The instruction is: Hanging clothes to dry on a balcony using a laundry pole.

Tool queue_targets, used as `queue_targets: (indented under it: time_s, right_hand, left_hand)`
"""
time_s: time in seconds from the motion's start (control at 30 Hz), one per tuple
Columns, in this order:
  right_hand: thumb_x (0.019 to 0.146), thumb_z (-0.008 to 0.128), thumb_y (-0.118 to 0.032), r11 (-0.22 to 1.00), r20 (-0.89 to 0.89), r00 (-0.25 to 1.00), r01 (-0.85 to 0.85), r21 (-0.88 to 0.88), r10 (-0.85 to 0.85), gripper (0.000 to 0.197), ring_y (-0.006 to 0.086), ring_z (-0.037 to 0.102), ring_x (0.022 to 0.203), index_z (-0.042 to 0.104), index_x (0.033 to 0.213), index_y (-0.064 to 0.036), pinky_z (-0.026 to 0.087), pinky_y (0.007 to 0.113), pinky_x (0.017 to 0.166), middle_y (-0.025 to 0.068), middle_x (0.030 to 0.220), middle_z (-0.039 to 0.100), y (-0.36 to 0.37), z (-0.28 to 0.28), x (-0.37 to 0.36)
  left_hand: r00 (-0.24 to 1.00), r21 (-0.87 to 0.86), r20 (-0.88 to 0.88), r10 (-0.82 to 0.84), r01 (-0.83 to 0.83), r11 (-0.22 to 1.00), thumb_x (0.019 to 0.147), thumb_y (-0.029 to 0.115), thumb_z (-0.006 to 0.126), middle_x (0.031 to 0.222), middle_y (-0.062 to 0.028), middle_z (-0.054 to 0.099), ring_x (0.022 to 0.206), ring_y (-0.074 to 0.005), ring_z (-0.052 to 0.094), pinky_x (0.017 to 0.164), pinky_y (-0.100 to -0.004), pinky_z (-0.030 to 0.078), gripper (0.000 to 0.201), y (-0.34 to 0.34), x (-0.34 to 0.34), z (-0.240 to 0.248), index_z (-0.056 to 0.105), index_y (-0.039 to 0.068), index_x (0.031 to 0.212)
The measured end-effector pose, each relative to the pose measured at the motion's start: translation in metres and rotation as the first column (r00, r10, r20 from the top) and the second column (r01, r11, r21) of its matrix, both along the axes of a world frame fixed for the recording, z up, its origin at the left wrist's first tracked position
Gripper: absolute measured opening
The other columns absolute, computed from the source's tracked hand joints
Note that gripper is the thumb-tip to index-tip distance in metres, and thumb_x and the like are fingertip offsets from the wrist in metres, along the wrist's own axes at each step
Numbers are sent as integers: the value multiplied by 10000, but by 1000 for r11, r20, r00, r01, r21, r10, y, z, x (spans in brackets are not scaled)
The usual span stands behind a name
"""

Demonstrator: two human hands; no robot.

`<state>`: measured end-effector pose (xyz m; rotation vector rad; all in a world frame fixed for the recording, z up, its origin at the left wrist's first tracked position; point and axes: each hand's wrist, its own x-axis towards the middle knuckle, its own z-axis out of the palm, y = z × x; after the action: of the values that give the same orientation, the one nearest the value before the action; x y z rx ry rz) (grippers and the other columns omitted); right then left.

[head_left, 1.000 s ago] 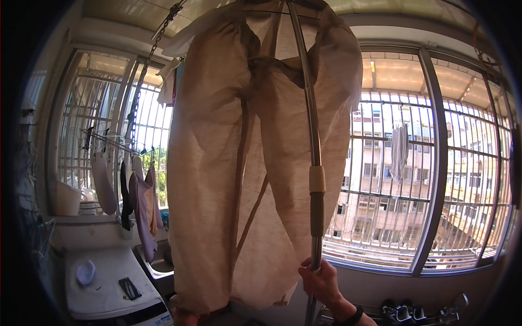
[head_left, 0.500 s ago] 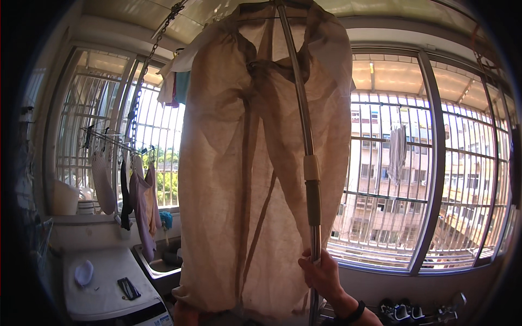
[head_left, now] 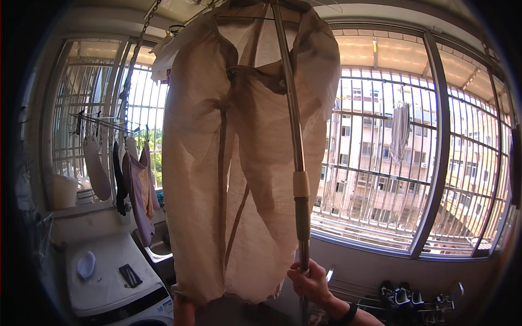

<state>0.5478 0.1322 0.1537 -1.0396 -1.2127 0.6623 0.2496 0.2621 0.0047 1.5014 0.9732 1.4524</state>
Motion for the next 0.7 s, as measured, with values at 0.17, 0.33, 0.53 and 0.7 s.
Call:
queue_targets:
  time_s: [0.17, 0.33, 0.53, 0.7]
  right_hand:
    - [825, 594, -14, 989, -164, 975, -147, 32, 150, 122, 88, 471, 427, 497, 895, -38, 360, 226, 374, 11, 561, 488, -2, -45, -2]
    - [834, 601, -66, 990, -239, 960, -137, 41, 143, 109, 26, 452, 507, 494, 848, -79, 344, 178, 438, -43, 620, 475, -8, -109, -8]
    - [832, 630, -127, 933, -178, 927, -349, -93, 329, 153, 36, 457, 685, 489, 853, -72, 383, 204, 610, -43, 743, 481, -23, -189, -19]
    - [828, 649, -137, 788, -241, 819, -570, -234, 521, 160, 56, 451, 707, 510, 840, -60, 383, 231, 639, -38, 742, 484, -37, -192, -11]
  left_hand:
    - [929, -175, 360, -83, 155, 972, 892, 285, 478, 1042, -53, 573, 882, -182, 584, 660, -322, 490, 358, -11, 9, 8, 463, 71, 1177]
    - [948, -190, 308, -82, 145, 971, 863, 230, 508, 1059, -49, 564, 887, -167, 574, 624, -292, 485, 328, -10, 20, 2, 487, 69, 1148]
    - [879, -168, 460, -122, 221, 961, 879, 222, 530, 1120, -68, 545, 975, -186, 558, 744, -320, 487, 353, -4, 36, -30, 476, 52, 1183]
    - [874, -160, 462, -150, 249, 955, 875, 250, 563, 1110, -75, 565, 951, -206, 585, 770, -339, 490, 382, 9, 52, -65, 465, 62, 1193]
